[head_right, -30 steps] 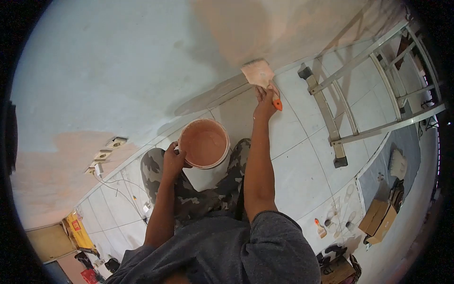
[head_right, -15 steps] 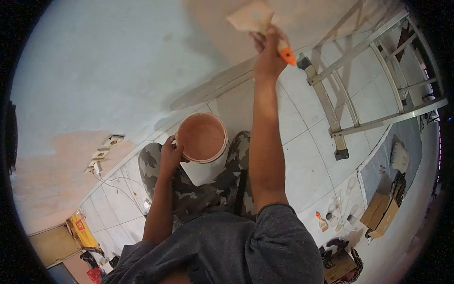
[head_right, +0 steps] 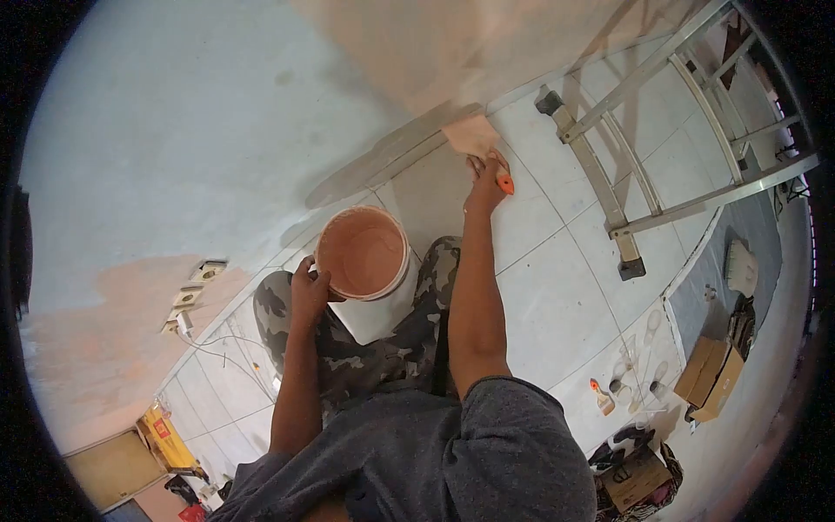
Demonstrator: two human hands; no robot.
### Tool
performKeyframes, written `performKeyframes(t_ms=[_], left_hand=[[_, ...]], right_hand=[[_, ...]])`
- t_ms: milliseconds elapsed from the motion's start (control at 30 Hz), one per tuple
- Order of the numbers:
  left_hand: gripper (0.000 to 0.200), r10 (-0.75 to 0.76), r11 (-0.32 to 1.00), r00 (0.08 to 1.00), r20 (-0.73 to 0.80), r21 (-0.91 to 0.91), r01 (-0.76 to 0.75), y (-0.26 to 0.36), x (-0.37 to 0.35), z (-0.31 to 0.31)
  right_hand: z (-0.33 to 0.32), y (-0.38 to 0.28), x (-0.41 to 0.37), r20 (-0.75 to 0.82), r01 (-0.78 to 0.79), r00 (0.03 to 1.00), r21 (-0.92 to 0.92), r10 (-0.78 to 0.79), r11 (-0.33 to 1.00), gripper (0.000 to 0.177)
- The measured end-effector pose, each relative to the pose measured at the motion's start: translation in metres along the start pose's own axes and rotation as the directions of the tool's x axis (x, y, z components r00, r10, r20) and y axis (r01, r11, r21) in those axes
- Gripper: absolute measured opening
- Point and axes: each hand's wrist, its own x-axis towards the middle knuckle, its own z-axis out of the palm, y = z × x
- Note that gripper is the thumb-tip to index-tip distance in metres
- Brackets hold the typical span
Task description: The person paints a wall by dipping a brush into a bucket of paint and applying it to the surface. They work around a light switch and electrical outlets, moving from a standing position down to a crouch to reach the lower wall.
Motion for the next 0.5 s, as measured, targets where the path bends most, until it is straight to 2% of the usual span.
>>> performKeyframes(t_ms=[67, 233, 367, 433, 500], left_hand=[[0.039, 0.028, 0.999, 1.000, 0.001, -0.037, -0.028, -0.001, -0.002, 0.000], [0.040, 0.037, 0.999, 0.999, -0.013, -0.018, -0.037, 0.002, -0.003, 0.003], [0.041, 0.011, 0.999, 1.000, -0.006, -0.038, -0.011, 0.005, -0.004, 0.004], [0.041, 0.016, 0.999, 1.000, 0.003, -0.049, -0.016, -0.002, 0.000, 0.002], [0.041, 0.019, 0.998, 1.000, 0.008, -0.064, -0.018, 0.000, 0.000, 0.003]], right_hand=[[-0.013, 0.000, 0.004, -0.082, 0.017, 0.996, -0.031, -0.019, 0.999, 0.027], [-0.018, 0.003, 0.015, 0.011, 0.052, 0.999, -0.125, -0.051, 0.991, 0.025], [-0.014, 0.009, 0.029, -0.003, 0.079, 0.997, -0.152, -0.080, 0.985, 0.025], [-0.014, 0.012, 0.038, 0.040, 0.184, 0.983, -0.268, -0.180, 0.946, 0.025], [-0.008, 0.016, 0.048, 0.052, 0.224, 0.974, -0.253, -0.218, 0.941, 0.023]])
